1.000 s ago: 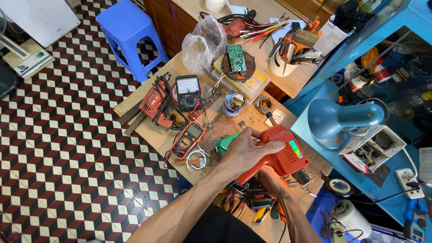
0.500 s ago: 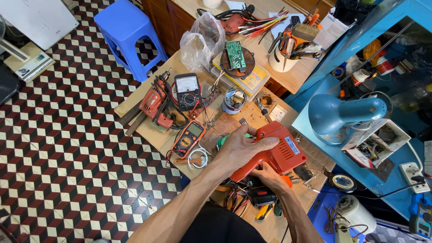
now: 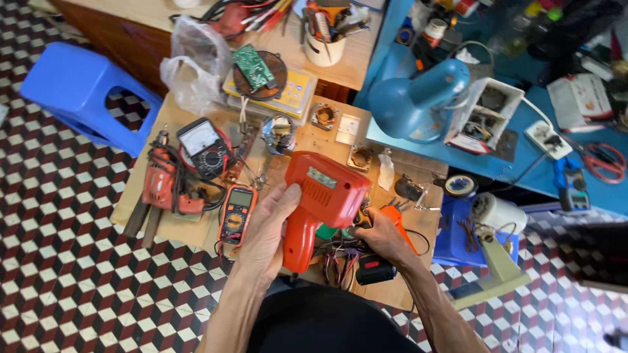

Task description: The person holds an orange heat gun and uses a screwdriver to remove screws from its casing. They then use a power drill to remove additional screws and a pair of pliers to adjust internal components. The person continues to manipulate the heat gun and its parts throughout the clip.

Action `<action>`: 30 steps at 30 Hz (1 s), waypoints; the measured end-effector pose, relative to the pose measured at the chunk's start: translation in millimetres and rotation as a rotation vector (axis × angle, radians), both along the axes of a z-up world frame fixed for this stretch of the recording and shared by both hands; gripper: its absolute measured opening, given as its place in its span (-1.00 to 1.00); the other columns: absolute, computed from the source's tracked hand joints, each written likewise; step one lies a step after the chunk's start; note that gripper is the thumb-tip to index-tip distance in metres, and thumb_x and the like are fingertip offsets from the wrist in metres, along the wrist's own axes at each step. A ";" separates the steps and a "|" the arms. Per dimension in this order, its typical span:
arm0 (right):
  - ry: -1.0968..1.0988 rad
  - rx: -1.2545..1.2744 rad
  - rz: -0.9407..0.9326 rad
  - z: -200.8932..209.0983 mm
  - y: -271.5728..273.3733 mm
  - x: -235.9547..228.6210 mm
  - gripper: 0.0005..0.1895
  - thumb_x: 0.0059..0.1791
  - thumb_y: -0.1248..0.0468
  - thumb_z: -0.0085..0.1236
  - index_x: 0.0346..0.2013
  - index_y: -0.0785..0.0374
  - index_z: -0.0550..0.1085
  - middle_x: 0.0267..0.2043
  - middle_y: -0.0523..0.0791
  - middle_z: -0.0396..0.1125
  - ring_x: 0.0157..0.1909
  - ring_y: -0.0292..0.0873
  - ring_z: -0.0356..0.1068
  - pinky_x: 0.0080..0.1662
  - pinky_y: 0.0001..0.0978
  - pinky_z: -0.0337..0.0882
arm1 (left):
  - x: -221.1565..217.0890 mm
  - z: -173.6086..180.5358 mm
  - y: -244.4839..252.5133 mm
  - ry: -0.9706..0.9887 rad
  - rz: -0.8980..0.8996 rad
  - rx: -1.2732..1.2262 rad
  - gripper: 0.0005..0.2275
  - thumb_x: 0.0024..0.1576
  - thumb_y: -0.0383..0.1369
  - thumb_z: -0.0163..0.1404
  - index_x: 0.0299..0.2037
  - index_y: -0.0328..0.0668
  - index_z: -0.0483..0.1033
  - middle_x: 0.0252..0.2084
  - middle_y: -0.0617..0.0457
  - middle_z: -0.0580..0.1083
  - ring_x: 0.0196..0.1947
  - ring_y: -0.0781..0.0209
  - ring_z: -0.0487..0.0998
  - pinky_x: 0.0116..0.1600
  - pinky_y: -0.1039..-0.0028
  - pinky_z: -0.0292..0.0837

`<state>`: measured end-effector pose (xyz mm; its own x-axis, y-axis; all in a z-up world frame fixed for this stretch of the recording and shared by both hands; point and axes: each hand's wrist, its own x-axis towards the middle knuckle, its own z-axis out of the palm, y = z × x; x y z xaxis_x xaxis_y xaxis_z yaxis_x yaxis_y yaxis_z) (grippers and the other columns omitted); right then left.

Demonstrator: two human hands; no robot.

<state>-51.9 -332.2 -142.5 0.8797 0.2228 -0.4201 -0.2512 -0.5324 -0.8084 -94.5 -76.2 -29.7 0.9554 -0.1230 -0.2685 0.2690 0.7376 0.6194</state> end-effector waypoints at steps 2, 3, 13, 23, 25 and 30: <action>0.004 -0.106 -0.152 -1.4 -14.8 -12.6 -0.53 -0.15 0.18 0.29 -0.03 0.35 0.47 -0.26 -0.02 0.49 -0.30 -0.20 0.47 -0.24 -0.34 0.46 | -1.3 -6.6 -0.6 -0.004 -0.028 0.003 -0.58 0.22 -0.16 0.14 0.15 -0.32 0.46 -0.03 -0.01 0.57 -0.14 0.27 0.58 -0.03 0.40 0.53; 0.018 -0.105 -0.239 -3.9 -25.3 -23.5 -0.50 -0.17 0.16 0.33 -0.02 0.34 0.46 -0.25 -0.02 0.50 -0.30 -0.19 0.47 -0.23 -0.34 0.47 | 0.4 -12.5 -2.3 0.010 -0.037 -0.023 -0.56 0.18 -0.14 0.14 0.14 -0.30 0.46 -0.02 0.01 0.56 -0.12 0.29 0.59 -0.01 0.40 0.55; -0.003 -0.524 -0.640 -114.3 -120.2 -114.2 -0.34 -0.23 0.13 0.38 0.05 0.44 0.44 -0.06 0.17 0.48 -0.01 0.18 0.50 0.07 -0.01 0.45 | 46.5 -99.3 -13.2 0.213 -0.155 -0.217 -0.49 0.08 -0.04 0.20 0.12 -0.18 0.45 -0.11 -0.04 0.55 -0.20 0.18 0.58 -0.08 0.37 0.57; -0.118 -0.501 -0.855 -214.1 -99.9 -97.1 -0.26 -0.22 0.19 0.43 0.10 0.49 0.30 0.03 0.23 0.32 0.08 0.24 0.37 0.16 0.01 0.36 | 53.6 -111.5 -13.3 0.229 -0.233 -0.737 -0.44 0.27 -0.12 0.08 0.29 -0.46 0.28 0.12 -0.38 0.46 -0.09 -0.03 0.63 0.07 0.30 0.62; -0.082 -0.479 -0.934 -226.5 -92.7 -90.5 -0.17 -0.23 0.16 0.49 0.11 0.50 0.22 -0.02 0.23 0.29 0.08 0.27 0.32 0.17 0.06 0.28 | 52.3 -111.3 -16.8 0.212 -0.220 -0.799 -0.43 0.28 -0.13 0.05 0.32 -0.47 0.25 0.16 -0.42 0.43 -0.05 -0.08 0.63 0.10 0.27 0.62; -0.162 -0.450 -0.924 -247.9 -86.2 -88.6 -0.22 -0.17 0.19 0.42 0.12 0.54 0.18 0.02 0.27 0.25 0.12 0.29 0.30 0.20 0.06 0.29 | 50.3 -108.5 -19.4 0.151 -0.223 -0.837 -0.45 0.32 -0.15 0.01 0.36 -0.44 0.22 0.19 -0.46 0.40 -0.03 -0.12 0.62 0.12 0.23 0.61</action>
